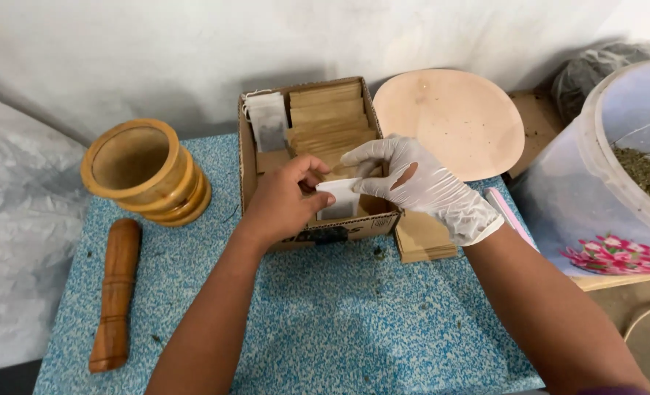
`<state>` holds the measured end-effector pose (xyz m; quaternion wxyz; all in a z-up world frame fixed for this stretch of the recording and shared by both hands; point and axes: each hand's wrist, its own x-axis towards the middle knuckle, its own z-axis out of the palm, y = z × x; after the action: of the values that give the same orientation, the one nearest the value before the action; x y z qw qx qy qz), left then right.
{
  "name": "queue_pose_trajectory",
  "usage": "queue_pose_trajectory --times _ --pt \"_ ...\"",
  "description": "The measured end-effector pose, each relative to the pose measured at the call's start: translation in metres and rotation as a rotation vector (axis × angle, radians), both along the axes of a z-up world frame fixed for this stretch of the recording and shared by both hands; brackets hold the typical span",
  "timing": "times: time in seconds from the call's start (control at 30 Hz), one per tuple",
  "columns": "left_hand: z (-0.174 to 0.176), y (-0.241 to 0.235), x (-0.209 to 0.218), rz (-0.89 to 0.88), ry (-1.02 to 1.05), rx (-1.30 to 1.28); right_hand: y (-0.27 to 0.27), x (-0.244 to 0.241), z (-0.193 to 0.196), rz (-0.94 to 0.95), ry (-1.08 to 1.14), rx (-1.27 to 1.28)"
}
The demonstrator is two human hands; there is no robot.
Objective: The person places tea bags into paper pouches and seals them using a small heat sealer before organizing them in a cardboard box.
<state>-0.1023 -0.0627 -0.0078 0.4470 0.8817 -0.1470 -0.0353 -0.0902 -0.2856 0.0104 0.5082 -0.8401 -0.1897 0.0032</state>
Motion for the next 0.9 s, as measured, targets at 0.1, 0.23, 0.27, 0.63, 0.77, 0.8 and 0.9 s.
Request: queue_pose_trajectory --times 0.1,0.23,0.27,0.63,0.77,0.8,0.9 --pt "0.004 0.000 -0.006 -0.011 -0.015 0.017 0.000 0.003 -0.016 0.008 -0.092 -0.135" --pt "-0.004 0.005 0.000 -0.022 -0.078 0.057 -0.002 0.017 -0.036 -0.007 -0.151 -0.216" --pt "-0.006 0.008 0.003 -0.025 -0.155 0.162 -0.002 0.019 -0.037 -0.009 -0.154 -0.253" --pt "-0.003 0.016 0.005 -0.058 -0.096 0.377 0.004 0.020 -0.035 -0.042 -0.250 -0.668" --pt "-0.001 0.018 0.008 -0.071 -0.070 0.337 0.012 0.013 -0.022 -0.040 -0.227 -0.616" --pt "0.001 0.019 0.008 -0.074 -0.060 0.313 0.012 0.014 -0.022 -0.044 -0.202 -0.576" --pt "0.018 0.026 0.005 -0.034 -0.012 0.210 0.009 0.032 -0.044 -0.017 -0.195 -0.466"
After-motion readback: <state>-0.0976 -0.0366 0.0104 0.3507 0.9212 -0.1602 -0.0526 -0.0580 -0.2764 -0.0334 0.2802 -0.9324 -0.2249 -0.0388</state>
